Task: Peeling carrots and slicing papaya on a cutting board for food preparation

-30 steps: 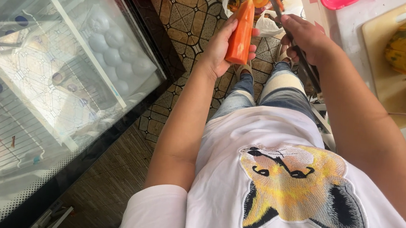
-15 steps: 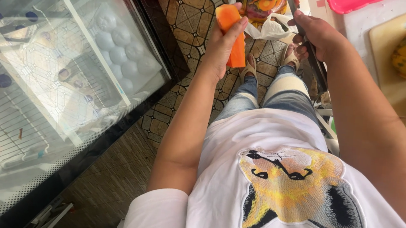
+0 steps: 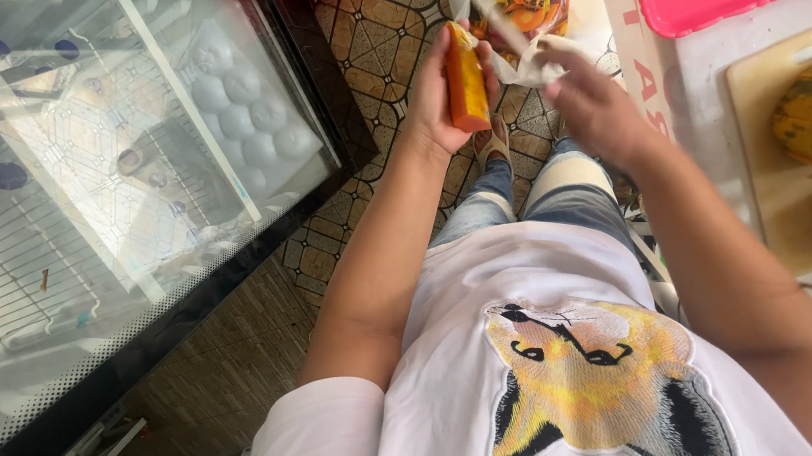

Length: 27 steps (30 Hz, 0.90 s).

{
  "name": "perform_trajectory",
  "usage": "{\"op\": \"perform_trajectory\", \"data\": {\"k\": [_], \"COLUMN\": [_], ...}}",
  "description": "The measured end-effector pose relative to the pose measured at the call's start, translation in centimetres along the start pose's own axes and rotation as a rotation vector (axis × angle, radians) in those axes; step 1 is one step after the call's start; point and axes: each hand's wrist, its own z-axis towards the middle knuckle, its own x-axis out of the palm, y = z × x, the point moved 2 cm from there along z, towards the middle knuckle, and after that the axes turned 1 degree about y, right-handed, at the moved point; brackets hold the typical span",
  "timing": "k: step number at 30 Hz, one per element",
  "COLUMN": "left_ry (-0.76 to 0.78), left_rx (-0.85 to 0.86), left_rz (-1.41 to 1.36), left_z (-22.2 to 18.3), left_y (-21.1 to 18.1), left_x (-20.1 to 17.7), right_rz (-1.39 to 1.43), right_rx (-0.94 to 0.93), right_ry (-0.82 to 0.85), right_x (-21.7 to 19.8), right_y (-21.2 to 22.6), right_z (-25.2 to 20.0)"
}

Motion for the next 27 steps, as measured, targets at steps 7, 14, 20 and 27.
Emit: {"op": "perform_trajectory", "data": {"k": [7,14,20,27], "left_ry": [-0.147,-0.148,-0.159,-0.100], "left_rx": [-0.016,-0.042,-0.019,0.078], "left_rz": [0.139,0.053,0.114,0.248], "left_z": [1.4,3.0,1.9,1.6], "left_y": [1.1,1.6,1.8,2.7], "left_x": [1.6,-0.3,1.5,0.9], "right_rz": [-0.386,-0.513,-0.528,-0.574], "right_rx": [-0.196,-0.297,-0.281,-0.228], "right_ry": [0.067,-0.021,-0.025,-0.068], "right_x": [3.4,3.7,3.8,3.4], "right_y": [2.4,1.9,1.6,0.9], "right_z": [-3.9,-4.4,-4.4,-3.9]}}
